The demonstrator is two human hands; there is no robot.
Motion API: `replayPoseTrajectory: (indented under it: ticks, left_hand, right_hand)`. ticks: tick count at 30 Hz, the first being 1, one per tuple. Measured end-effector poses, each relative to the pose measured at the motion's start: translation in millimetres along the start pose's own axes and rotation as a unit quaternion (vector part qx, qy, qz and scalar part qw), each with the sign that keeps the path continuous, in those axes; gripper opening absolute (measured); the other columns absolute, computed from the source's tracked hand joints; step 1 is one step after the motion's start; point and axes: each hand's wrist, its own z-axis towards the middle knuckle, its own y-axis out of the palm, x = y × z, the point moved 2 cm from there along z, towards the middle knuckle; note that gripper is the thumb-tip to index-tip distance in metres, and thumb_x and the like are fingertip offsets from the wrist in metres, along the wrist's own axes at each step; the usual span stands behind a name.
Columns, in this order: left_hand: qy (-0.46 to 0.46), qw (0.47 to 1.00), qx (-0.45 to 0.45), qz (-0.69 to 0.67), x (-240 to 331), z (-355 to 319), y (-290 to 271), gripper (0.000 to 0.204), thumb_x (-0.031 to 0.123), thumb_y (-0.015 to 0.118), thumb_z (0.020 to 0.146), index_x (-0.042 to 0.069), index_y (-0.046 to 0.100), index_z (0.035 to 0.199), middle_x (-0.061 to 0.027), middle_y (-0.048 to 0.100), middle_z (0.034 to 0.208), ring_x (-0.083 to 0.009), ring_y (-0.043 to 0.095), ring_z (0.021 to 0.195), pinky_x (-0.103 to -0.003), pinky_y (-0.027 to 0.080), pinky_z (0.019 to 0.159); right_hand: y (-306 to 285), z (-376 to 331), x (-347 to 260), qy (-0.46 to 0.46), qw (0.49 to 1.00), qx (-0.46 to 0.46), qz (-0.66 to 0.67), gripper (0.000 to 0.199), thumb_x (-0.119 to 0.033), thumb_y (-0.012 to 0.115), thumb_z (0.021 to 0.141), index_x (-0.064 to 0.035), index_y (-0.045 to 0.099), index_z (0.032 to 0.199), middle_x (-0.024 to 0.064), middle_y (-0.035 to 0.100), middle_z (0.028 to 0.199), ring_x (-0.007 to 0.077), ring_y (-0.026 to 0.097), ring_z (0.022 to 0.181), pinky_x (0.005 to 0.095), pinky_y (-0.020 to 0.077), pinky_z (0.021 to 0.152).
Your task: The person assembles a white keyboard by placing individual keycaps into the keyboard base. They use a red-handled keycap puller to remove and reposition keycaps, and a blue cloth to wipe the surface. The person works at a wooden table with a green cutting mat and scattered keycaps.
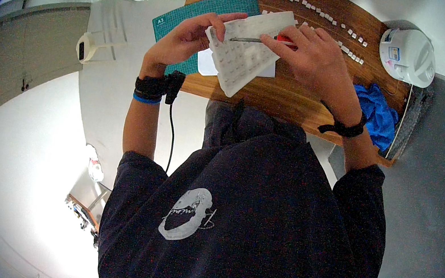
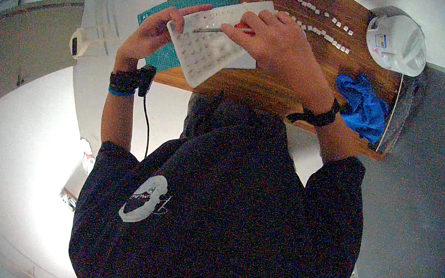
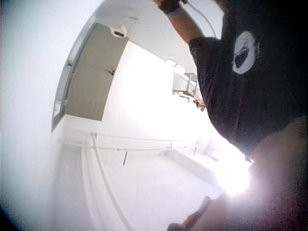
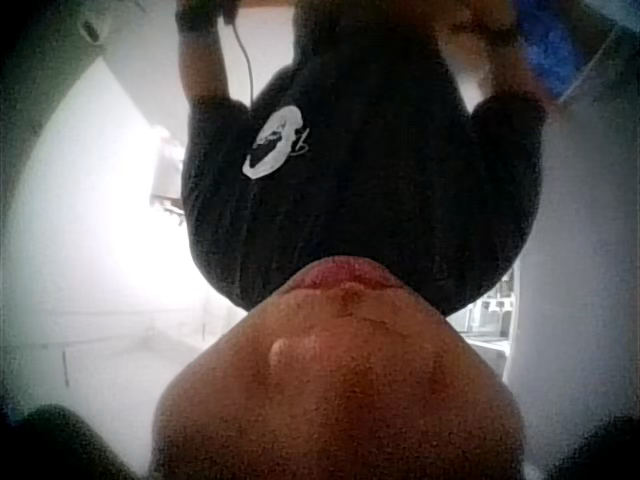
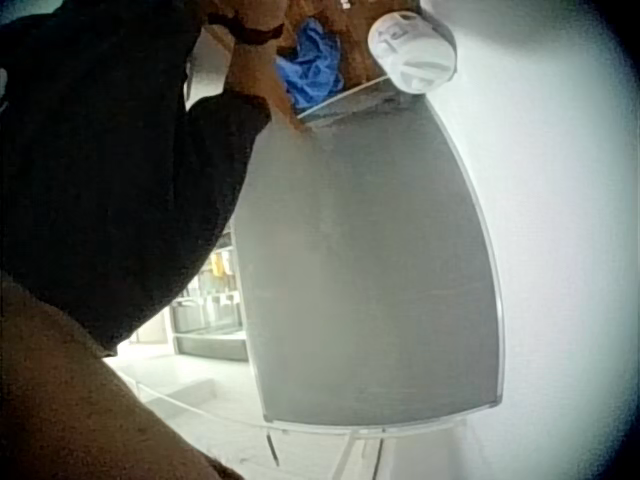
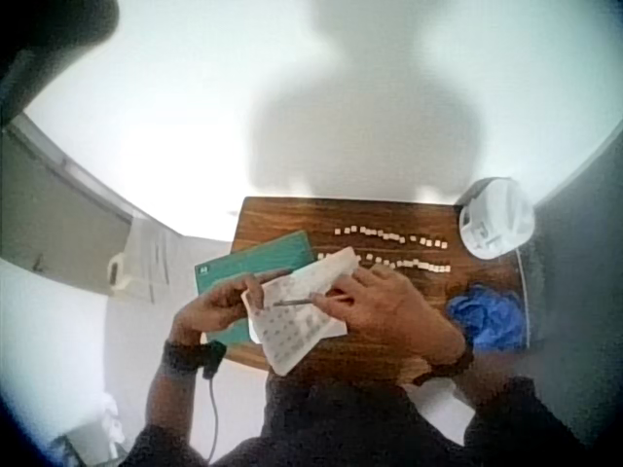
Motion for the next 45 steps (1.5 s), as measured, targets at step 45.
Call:
replayPoseTrajectory:
  ticks: [45]
  left_hand:
    - [-0.040, 0.997, 0.054, 0.023, 2, 9, 3, 0.042, -0.020, 0.056, 0.081, 0.014, 0.065, 0.104, -0.0136, 0.045, 0.150, -0.0322, 0.042, 0.139, -0.042, 0.056, 0.101]
  right_hand:
    - [242, -268, 118, 0.338, 0.900, -0.274, -0.025, 0.053, -0.025, 0.072, 0.088, -0.0040, 0.047, 0.129, 0.0219, 0.057, 0.121, 0.0435, 0.059, 0.106, 0.0519, 0.0530, 0.088]
